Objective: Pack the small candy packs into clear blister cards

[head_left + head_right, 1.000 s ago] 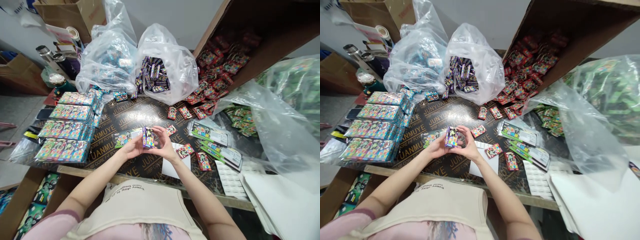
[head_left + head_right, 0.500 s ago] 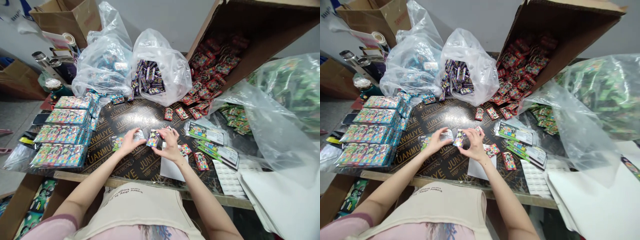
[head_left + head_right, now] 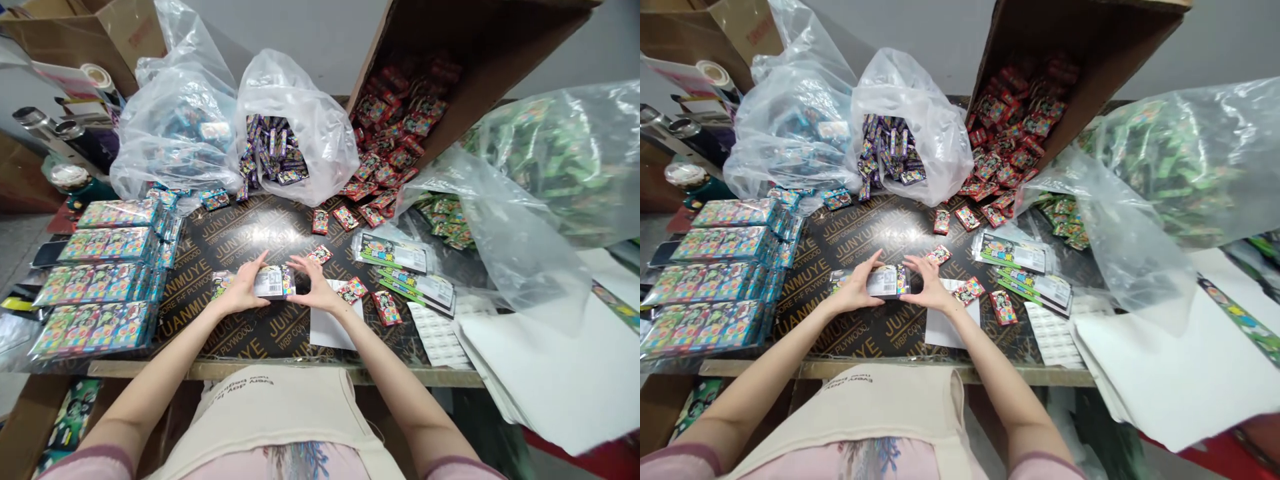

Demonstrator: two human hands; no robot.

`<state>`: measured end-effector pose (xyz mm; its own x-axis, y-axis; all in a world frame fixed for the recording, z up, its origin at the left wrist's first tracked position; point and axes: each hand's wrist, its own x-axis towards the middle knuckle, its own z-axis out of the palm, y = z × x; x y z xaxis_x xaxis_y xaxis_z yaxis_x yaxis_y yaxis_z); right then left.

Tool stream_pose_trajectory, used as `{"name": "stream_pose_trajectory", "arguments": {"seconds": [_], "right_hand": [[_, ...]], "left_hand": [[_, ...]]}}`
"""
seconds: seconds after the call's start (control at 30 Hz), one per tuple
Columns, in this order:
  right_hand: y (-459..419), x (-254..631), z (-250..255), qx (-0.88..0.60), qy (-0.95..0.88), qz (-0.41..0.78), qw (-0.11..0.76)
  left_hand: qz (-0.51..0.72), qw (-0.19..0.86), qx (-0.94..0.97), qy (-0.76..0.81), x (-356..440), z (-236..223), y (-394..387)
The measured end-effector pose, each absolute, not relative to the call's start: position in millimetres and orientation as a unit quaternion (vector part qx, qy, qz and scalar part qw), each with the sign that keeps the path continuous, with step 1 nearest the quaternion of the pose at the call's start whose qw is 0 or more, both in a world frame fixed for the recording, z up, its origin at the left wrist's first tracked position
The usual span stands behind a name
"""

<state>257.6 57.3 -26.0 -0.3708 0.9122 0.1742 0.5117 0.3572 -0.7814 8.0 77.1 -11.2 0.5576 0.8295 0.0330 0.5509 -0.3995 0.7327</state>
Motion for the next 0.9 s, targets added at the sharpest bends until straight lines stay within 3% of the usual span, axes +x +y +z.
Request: {"name": "stream_pose_trajectory", "arguments": {"seconds": [0.13, 0.27, 0.4, 0.47, 0.67, 0.9], "right_hand": [[45, 246, -15, -0.512, -0.744, 0.269, 0.336], [44, 246, -13, -0.486, -0.777, 0.258, 0.307], [66, 275, -33, -0.659, -0.680, 0.121, 0.296], [75, 289, -42, -0.685, -0.668, 0.112, 0.268], [66, 280, -24, -0.570, -0.744, 0.140, 0.319], [50, 258, -7, -0.453, -0.827, 0.217, 0.254]], "left_hand": [[0.226, 0.341, 0.790, 0.457, 9, -13, 78], [0.220, 0.327, 0.801, 0.451, 12, -17, 80], [0.202, 0.289, 0.813, 0.464, 12, -21, 79], [0.183, 0.275, 0.821, 0.465, 12, -23, 78], [0.168, 0.258, 0.828, 0.468, 14, -24, 76], [0.203, 0.267, 0.851, 0.406, 14, -11, 76]]}}
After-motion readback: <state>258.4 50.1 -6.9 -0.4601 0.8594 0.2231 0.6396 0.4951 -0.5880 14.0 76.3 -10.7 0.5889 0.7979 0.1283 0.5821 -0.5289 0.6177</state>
